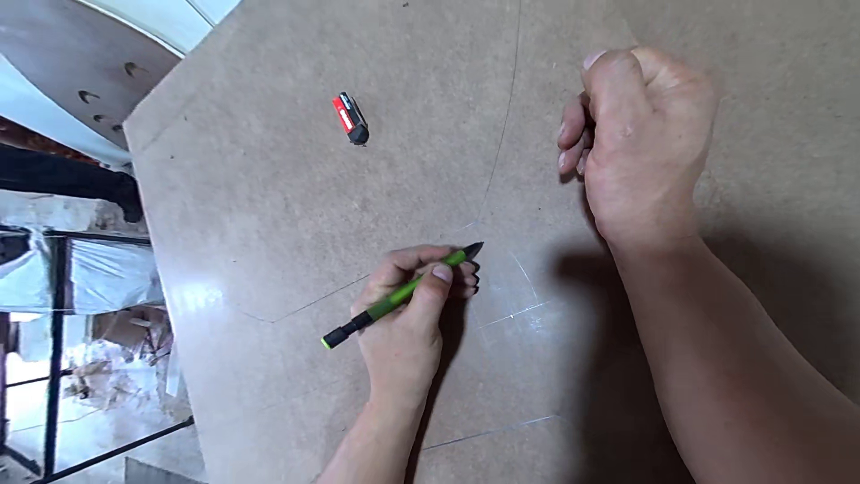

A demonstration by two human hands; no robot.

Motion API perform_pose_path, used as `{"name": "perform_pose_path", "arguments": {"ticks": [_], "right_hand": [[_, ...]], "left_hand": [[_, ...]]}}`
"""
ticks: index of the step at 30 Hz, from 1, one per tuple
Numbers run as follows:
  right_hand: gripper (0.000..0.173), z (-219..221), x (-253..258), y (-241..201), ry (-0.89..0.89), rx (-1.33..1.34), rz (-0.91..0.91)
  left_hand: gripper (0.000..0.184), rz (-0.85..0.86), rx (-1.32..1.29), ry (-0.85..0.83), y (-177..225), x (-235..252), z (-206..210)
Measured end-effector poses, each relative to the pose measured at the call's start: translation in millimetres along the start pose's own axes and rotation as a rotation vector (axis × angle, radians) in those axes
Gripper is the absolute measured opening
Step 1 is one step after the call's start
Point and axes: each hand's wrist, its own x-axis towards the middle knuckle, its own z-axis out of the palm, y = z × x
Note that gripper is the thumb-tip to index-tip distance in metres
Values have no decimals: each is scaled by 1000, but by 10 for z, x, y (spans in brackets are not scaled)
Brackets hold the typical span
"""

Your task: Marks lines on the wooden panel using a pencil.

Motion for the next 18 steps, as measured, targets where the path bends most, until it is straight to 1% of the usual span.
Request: {"name": "perform_pose_path", "arguments": {"ticks": [2,7,10,13,18], "right_hand": [[39,-1,-13,-5,8,12,17],[37,-12,-1,-24,20,57,43],[38,-15,-3,-24,27,68,50],[38,-11,3,-28,27,69,49],[38,-6,-3,-32,28,62,60]], "left_hand": [[19,-18,20,67,9,32,89],[5,-37,26,233,4,124,316],[2,-19,48,271,-21,121,334],[2,-24,32,311,-15,125,352],[3,-35,37,315,-13,125,356]]}}
